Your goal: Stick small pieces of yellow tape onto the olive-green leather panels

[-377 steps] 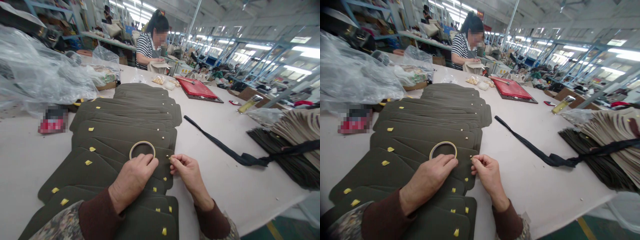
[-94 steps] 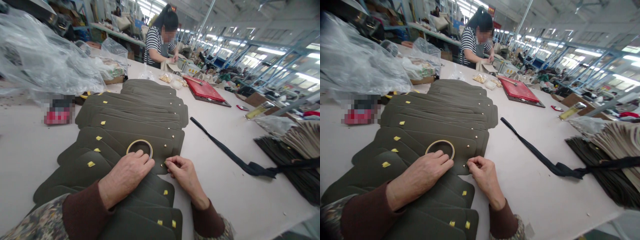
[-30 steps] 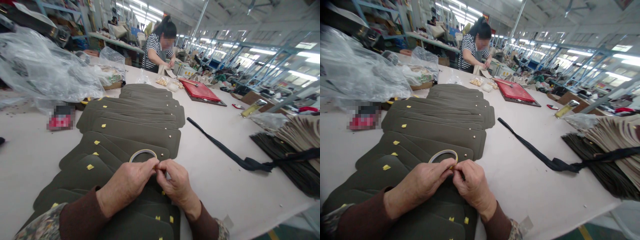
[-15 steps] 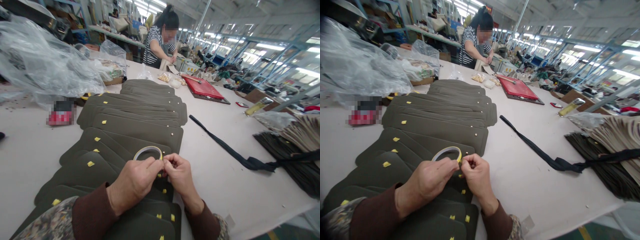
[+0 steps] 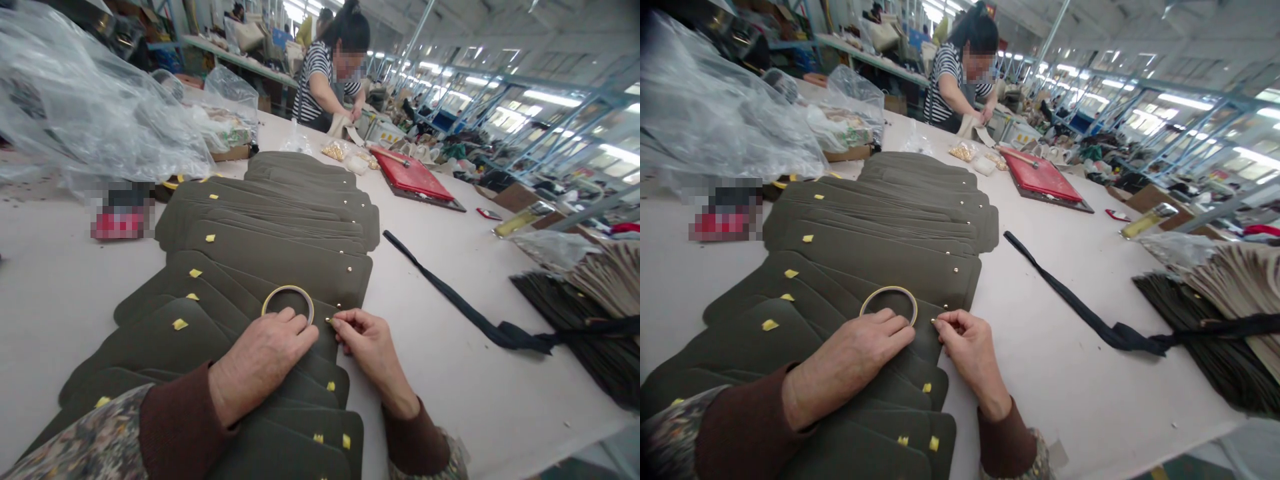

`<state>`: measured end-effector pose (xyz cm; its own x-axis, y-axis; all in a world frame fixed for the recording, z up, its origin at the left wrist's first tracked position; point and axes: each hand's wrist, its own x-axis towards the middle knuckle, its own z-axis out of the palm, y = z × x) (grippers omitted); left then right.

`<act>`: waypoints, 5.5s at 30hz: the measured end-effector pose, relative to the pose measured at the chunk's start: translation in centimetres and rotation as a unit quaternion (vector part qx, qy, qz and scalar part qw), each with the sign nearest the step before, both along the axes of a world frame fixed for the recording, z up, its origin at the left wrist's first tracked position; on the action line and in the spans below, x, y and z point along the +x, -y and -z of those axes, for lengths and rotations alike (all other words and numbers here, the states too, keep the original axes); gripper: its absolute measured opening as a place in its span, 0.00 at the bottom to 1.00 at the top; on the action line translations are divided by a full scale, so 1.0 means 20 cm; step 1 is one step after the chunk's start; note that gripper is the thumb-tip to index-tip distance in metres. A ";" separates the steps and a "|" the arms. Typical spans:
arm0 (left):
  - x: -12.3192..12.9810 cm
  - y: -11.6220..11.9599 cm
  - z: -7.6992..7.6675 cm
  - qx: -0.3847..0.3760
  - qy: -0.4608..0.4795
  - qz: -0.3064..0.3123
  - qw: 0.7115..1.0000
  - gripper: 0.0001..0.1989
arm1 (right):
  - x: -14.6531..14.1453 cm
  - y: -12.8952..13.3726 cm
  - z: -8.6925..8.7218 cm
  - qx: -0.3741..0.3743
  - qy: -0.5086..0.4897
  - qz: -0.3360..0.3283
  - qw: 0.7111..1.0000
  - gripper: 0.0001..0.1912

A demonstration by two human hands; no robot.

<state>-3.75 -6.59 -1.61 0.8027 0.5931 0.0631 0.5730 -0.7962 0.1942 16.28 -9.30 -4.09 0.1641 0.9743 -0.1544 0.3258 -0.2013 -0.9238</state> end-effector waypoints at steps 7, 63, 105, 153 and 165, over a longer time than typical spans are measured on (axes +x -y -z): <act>-0.01 0.00 0.01 -0.011 0.015 -0.004 1.000 0.02 | -0.06 -0.02 -0.02 0.102 0.207 -0.056 0.971 0.07; 0.00 -0.02 -0.03 0.014 0.198 -0.004 0.980 0.07 | -0.11 0.06 -0.09 0.386 0.225 -0.083 0.891 0.07; 0.06 -0.03 0.03 -0.016 0.022 -0.028 0.999 0.03 | 0.00 0.03 -0.01 0.140 0.316 -0.065 0.936 0.08; 0.02 -0.03 0.03 -0.005 0.216 0.037 0.976 0.14 | -0.07 0.07 -0.11 0.349 0.198 -0.132 0.906 0.09; 0.06 -0.01 0.02 0.037 0.193 0.007 0.980 0.09 | -0.13 0.08 -0.08 0.151 0.020 0.020 0.988 0.05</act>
<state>-2.54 -6.33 -2.08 0.7183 0.5643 0.4069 0.4569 -0.8237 0.3358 13.64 -10.94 -2.57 0.2044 0.9675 0.1492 0.3604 0.0674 -0.9303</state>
